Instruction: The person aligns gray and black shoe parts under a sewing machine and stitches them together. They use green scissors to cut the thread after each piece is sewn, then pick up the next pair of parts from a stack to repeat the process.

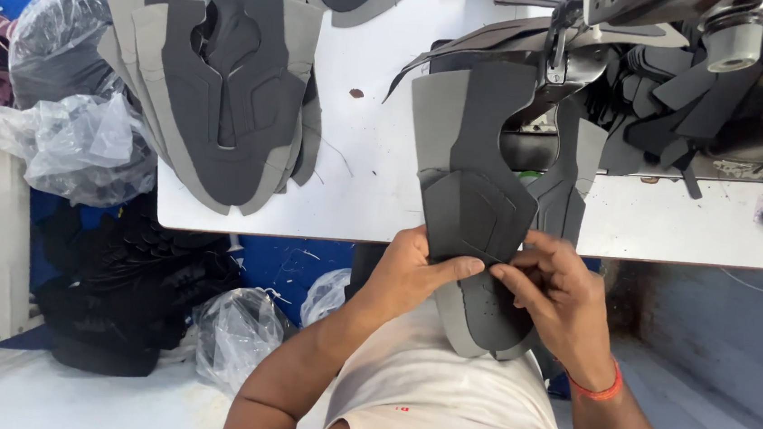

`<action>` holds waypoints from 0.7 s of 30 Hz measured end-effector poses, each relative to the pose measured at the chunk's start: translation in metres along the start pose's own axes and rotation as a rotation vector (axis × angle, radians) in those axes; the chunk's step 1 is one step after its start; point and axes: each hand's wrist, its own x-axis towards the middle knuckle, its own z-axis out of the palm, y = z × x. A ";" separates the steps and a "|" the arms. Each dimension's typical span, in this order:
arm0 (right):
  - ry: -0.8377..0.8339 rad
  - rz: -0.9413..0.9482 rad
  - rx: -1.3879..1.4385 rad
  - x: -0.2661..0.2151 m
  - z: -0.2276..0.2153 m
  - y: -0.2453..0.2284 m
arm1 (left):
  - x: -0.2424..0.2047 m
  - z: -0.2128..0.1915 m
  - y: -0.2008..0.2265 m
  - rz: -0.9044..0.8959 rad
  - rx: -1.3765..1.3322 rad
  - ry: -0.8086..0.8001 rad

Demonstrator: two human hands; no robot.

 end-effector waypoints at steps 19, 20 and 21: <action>0.169 0.023 0.556 -0.008 -0.024 0.000 | 0.013 0.017 0.016 0.143 0.032 0.113; 0.158 0.005 0.497 -0.009 -0.024 0.004 | 0.013 0.017 0.016 0.142 0.025 0.125; 0.149 -0.015 0.437 -0.009 -0.025 0.007 | 0.013 0.017 0.016 0.142 0.018 0.135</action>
